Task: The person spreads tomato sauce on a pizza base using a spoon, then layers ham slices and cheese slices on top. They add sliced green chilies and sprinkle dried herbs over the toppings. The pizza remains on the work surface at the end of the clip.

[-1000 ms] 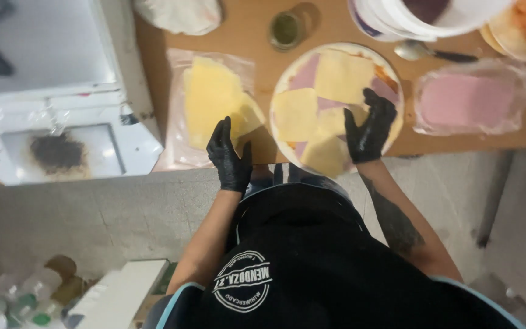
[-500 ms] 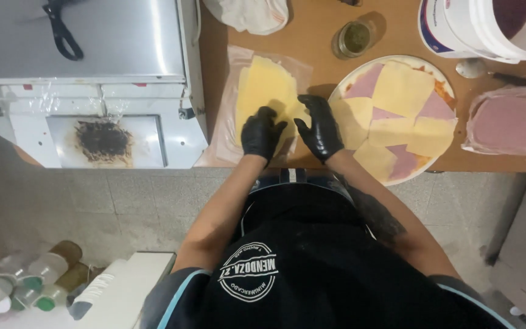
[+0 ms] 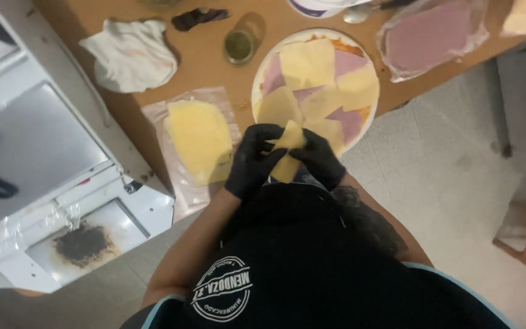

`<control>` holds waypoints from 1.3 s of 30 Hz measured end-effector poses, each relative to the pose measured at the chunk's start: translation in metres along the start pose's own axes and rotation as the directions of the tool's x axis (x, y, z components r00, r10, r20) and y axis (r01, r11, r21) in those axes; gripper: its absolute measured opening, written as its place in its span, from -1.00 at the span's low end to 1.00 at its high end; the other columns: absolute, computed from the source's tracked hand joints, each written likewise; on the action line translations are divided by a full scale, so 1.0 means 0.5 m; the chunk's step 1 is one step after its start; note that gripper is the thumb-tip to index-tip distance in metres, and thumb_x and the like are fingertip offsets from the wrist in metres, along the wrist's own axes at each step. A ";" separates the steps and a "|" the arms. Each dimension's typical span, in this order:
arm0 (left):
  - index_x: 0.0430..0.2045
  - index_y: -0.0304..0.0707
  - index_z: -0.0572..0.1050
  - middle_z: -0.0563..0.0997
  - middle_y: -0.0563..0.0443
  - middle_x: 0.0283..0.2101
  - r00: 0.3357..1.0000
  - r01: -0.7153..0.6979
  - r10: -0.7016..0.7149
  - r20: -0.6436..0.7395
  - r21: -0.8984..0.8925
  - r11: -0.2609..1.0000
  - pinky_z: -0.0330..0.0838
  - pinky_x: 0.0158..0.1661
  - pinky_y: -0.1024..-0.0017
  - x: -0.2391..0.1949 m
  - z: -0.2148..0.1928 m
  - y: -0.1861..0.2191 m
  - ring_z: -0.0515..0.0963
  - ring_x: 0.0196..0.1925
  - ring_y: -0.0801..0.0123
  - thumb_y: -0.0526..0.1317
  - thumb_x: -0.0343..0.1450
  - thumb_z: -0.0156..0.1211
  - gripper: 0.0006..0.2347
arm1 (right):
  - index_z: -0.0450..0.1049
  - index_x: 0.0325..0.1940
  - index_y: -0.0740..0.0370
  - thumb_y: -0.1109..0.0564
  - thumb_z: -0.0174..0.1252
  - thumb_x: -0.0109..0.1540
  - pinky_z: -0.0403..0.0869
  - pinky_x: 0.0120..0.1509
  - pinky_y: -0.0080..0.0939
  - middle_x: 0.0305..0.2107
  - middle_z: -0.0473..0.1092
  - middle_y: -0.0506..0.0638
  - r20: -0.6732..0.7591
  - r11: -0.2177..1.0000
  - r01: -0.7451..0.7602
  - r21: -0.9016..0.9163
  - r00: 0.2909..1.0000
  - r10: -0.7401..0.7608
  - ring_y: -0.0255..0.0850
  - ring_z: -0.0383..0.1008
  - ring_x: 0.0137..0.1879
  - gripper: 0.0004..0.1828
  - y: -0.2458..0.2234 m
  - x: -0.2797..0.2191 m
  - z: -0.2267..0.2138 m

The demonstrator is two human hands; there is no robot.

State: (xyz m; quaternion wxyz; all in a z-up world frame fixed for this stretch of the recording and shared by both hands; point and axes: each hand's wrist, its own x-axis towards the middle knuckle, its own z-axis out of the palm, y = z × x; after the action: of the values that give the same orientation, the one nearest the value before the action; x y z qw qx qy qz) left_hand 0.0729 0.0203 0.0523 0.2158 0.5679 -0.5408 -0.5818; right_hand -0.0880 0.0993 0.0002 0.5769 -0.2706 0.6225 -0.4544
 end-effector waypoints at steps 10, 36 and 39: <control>0.14 -0.16 0.41 0.58 -0.30 0.10 0.920 -0.280 0.265 0.289 0.008 0.960 0.56 0.10 0.11 0.091 0.293 -0.067 0.56 0.17 -0.11 -0.42 0.40 0.27 -0.60 | 0.64 -0.08 0.09 -0.13 0.62 0.07 0.54 0.05 -0.17 -0.30 0.57 0.03 -0.501 0.797 -0.100 -0.596 0.822 -0.271 -0.08 0.62 -0.10 -0.53 0.042 -0.008 -0.280; 0.10 0.03 0.48 0.45 0.09 0.18 0.911 -0.216 0.284 -0.298 0.242 0.946 0.57 -0.02 0.48 0.075 0.280 -0.036 0.48 0.20 0.26 -0.27 0.43 0.33 -0.66 | 0.61 -0.15 0.00 0.08 0.50 0.18 0.52 0.07 -0.13 -0.26 0.56 -0.08 0.285 0.114 0.495 -0.861 0.657 -0.698 -0.12 0.57 -0.05 -0.78 -0.028 0.252 -0.504; 0.10 0.02 0.49 0.47 0.05 0.18 0.882 -0.250 0.329 -0.338 0.256 0.934 0.58 -0.03 0.42 0.075 0.267 -0.021 0.49 0.20 0.19 -0.29 0.45 0.31 -0.67 | 0.61 -0.17 0.06 0.15 0.51 0.18 0.50 0.06 -0.04 -0.27 0.56 -0.01 0.291 0.198 0.572 -0.796 0.648 -0.703 0.01 0.55 -0.07 -0.78 -0.089 0.319 -0.501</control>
State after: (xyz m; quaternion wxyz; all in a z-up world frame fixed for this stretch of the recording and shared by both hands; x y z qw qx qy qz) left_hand -0.0526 0.0428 -0.0037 0.3408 0.6000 -0.6253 -0.3644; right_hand -0.3677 0.0058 -0.0557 0.0845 -0.7115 0.6253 -0.3091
